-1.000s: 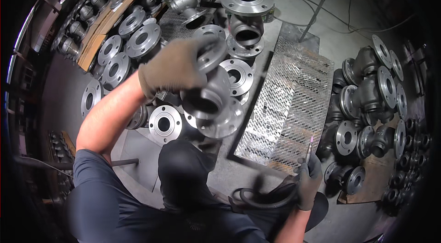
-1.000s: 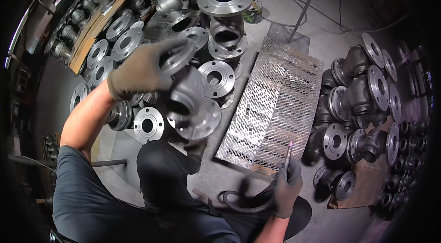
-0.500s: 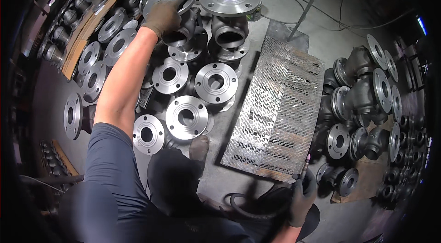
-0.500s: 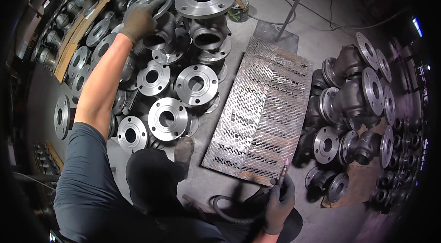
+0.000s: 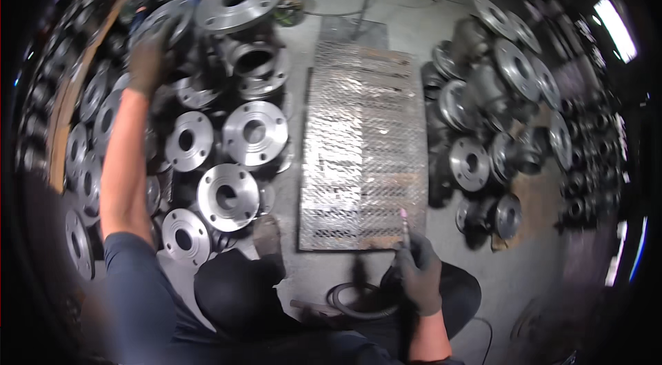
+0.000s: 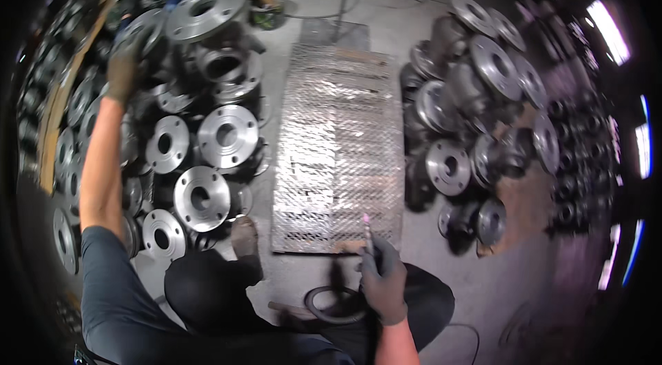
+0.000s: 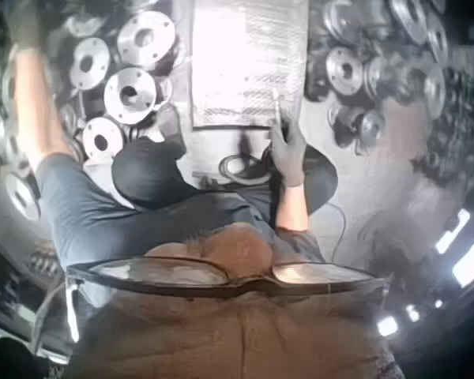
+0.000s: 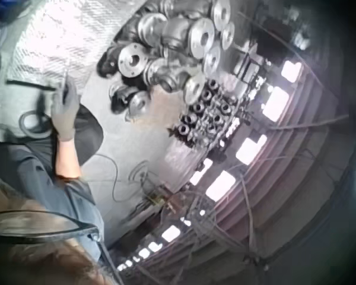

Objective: Inspecting and grinding metal valve bodies to remove burrs or imperfections.

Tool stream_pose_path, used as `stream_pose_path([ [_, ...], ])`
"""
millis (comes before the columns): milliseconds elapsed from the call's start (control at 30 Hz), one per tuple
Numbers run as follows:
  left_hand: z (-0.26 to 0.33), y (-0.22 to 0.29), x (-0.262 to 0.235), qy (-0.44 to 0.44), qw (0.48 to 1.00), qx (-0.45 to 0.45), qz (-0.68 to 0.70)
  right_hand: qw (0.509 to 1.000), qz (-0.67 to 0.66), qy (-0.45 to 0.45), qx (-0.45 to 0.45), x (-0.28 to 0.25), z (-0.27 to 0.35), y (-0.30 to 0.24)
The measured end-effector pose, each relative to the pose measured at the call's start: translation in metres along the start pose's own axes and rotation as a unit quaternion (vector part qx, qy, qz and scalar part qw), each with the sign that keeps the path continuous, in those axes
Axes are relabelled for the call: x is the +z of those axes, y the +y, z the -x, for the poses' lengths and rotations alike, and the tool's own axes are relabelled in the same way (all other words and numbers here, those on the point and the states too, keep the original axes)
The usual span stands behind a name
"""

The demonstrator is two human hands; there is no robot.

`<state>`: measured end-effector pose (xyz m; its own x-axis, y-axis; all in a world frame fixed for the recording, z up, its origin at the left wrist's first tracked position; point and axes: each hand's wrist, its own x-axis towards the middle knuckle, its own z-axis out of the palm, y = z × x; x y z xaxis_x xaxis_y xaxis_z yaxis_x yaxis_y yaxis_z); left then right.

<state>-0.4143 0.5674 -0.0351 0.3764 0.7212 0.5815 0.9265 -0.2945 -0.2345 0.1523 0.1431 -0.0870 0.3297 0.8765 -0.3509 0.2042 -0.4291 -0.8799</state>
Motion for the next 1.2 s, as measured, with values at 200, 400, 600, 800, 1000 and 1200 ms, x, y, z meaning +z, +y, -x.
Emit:
stream_pose_path([
  [200, 0.032, 0.032, -0.026, 0.044, 0.999, -0.020, -0.002, 0.996, -0.044, -0.023, -0.075, -0.006, 0.025, 0.017],
  [400, 0.063, 0.253, -0.088, -0.008, 0.961, 0.023, 0.276, 0.994, -0.020, 0.001, -0.104, -0.072, 0.050, 0.003],
  [600, 0.030, 0.471, -0.152, -0.152, 0.885, 0.206, 0.389, 0.965, -0.228, -0.054, -0.121, -0.144, 0.049, -0.085],
  [800, 0.006, 0.655, -0.084, -0.247, 0.816, 0.172, 0.494, 0.946, -0.296, -0.072, -0.108, -0.141, 0.048, -0.045],
  [1000, -0.015, 0.763, -0.003, -0.238, 0.870, 0.278, 0.330, 0.955, -0.272, 0.022, -0.115, -0.184, 0.051, -0.036],
  [1200, -0.034, 0.816, 0.038, -0.303, 0.849, 0.349, 0.255, 0.959, -0.275, -0.035, -0.063, -0.220, 0.053, -0.031],
])
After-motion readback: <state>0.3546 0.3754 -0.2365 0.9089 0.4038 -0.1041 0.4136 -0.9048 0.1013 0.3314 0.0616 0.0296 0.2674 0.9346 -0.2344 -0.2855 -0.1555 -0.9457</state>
